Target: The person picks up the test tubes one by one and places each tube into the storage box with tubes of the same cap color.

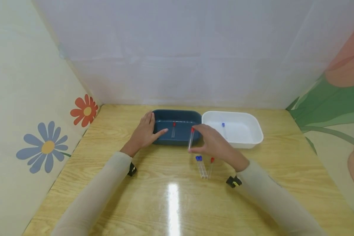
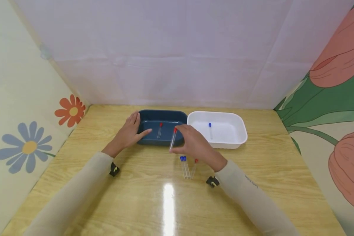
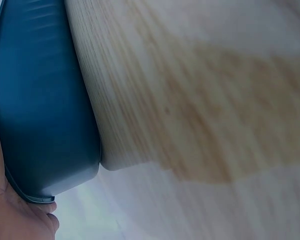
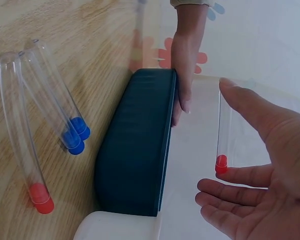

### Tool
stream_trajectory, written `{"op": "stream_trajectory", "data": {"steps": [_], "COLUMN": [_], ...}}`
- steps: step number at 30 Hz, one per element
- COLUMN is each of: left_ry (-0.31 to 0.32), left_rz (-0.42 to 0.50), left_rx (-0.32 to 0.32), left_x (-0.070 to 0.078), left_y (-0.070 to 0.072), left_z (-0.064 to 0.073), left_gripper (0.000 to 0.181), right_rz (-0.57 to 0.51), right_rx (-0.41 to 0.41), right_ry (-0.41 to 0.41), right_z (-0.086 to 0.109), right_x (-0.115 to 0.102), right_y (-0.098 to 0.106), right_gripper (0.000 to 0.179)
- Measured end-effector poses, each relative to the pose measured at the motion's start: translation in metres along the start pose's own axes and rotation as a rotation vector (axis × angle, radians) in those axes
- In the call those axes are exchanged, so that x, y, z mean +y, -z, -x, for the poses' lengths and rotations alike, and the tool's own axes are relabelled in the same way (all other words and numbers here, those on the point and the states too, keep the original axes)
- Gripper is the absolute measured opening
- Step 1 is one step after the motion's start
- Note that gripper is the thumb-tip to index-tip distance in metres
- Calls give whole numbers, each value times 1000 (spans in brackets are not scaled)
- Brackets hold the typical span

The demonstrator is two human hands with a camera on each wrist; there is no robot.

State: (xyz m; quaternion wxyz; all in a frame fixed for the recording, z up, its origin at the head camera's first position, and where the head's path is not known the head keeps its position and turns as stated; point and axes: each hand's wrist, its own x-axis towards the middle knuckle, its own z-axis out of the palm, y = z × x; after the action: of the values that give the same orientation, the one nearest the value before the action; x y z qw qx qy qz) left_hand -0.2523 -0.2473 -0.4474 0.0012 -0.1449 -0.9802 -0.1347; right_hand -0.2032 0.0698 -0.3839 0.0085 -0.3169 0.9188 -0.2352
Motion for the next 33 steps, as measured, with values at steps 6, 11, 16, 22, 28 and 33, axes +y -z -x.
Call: {"op": "stream_trajectory", "data": {"steps": [6, 11, 16, 22, 28, 33], "left_ry": [0, -1, -3, 5, 8, 9], "left_rz": [-5, -9, -16, -12, -10, -17], "left_rx": [5, 8, 16, 13, 9, 17], "left_x": [0, 0, 0, 0, 1, 0], "left_y": [0, 0, 0, 1, 2, 1], "left_z": [0, -1, 0, 1, 1, 1], "left_gripper": [110, 110, 109, 108, 108, 109], "right_rz": [-4, -3, -1, 7, 8, 11], "right_rx": [-14, -15, -15, -14, -15, -29], "right_ry": [-19, -25, -25, -22, -5, -12], "right_z": [-4, -8, -13, -19, -24, -28], "right_x": [-2, -4, -5, -5, -6, -6], "right_y": [3, 5, 7, 11, 14, 15], "right_gripper": [93, 94, 93, 94, 95, 94]}}
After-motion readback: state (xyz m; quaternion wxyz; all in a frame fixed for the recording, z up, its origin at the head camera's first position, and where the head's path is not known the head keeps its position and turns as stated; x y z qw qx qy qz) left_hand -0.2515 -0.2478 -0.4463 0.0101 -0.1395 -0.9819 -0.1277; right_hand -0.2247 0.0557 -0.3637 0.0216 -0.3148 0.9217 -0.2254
